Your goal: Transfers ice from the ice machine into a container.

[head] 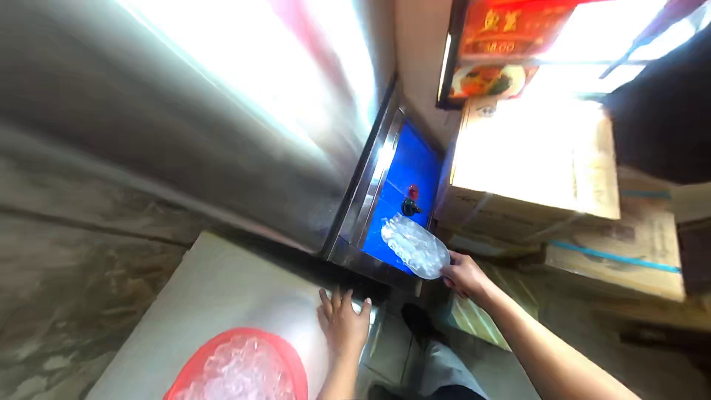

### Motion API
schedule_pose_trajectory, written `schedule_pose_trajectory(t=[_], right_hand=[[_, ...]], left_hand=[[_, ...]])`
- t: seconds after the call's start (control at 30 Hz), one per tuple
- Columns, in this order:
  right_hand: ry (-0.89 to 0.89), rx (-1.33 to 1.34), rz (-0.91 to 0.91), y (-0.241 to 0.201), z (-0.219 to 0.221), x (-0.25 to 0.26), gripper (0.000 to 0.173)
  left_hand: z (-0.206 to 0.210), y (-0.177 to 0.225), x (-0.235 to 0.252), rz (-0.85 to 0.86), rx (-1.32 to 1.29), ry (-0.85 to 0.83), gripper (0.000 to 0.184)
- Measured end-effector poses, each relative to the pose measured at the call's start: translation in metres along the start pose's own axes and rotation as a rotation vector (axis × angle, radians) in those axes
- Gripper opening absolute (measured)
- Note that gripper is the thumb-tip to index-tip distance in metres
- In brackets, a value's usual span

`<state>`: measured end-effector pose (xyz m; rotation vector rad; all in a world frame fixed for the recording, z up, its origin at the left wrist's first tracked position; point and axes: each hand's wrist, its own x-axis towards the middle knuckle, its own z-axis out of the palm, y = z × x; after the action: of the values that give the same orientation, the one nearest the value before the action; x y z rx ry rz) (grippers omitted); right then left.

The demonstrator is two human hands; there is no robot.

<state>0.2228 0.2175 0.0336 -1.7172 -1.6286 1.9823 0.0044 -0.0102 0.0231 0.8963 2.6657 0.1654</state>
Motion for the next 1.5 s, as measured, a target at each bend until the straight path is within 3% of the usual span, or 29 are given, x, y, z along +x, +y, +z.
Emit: schedule_pose_trajectory(t=[0.07, 0.13, 0.27, 0.33, 0.47, 0.6, 0.67, 0.8, 0.93, 1.0, 1.17, 1.3, 1.5], right_hand=[[0.050, -0.034, -0.038, 0.003, -0.018, -0.032, 0.040], [0.075, -0.071, -0.084, -0.002, -0.027, -0.067, 0.040], [0.019, -0.033, -0.149, -0.021, -0.008, -0.145, 0.027], [-0.073, -0.030, -0.161, -0.033, 0.012, -0.180, 0.022], [-0.316, -0.125, -0.188, -0.061, 0.075, -0.225, 0.024], [-0.566, -0.404, -0.237, -0.086, 0.156, -0.236, 0.034], [-0.616, -0.604, -0.321, -0.099, 0.196, -0.237, 0.051], [-0.425, -1.071, -0.594, -0.118, 0.258, -0.242, 0.071], [-0.088, -1.522, -0.781, -0.136, 0.289, -0.273, 0.067], [0.027, -1.620, -0.872, -0.138, 0.293, -0.284, 0.065], [0.210, -1.490, -1.193, -0.132, 0.285, -0.278, 0.061], [0.249, -1.333, -1.369, -0.125, 0.276, -0.270, 0.058], [0.264, -0.978, -1.588, -0.110, 0.265, -0.288, 0.055]], left_hand=[[-0.022, -0.004, -0.027, 0.089, -0.272, 0.029, 0.061], [-0.041, -0.016, -0.068, 0.276, -0.444, 0.192, 0.054], [-0.081, -0.074, -0.147, 0.509, -0.479, 0.503, 0.044], [-0.091, -0.113, -0.175, 0.437, -0.426, 0.657, 0.051], [-0.102, -0.192, -0.198, 0.106, -0.326, 0.835, 0.083], [-0.091, -0.237, -0.199, -0.079, -0.431, 0.819, 0.109], [-0.081, -0.242, -0.198, -0.148, -0.420, 0.753, 0.123], [-0.081, -0.236, -0.195, -0.218, -0.285, 0.667, 0.134], [-0.082, -0.236, -0.194, -0.264, -0.232, 0.634, 0.130], [-0.086, -0.234, -0.193, -0.295, -0.220, 0.577, 0.127], [-0.087, -0.233, -0.193, -0.313, -0.188, 0.558, 0.119], [-0.083, -0.234, -0.192, -0.311, -0.177, 0.596, 0.114], [-0.078, -0.233, -0.191, -0.320, -0.186, 0.646, 0.126]])
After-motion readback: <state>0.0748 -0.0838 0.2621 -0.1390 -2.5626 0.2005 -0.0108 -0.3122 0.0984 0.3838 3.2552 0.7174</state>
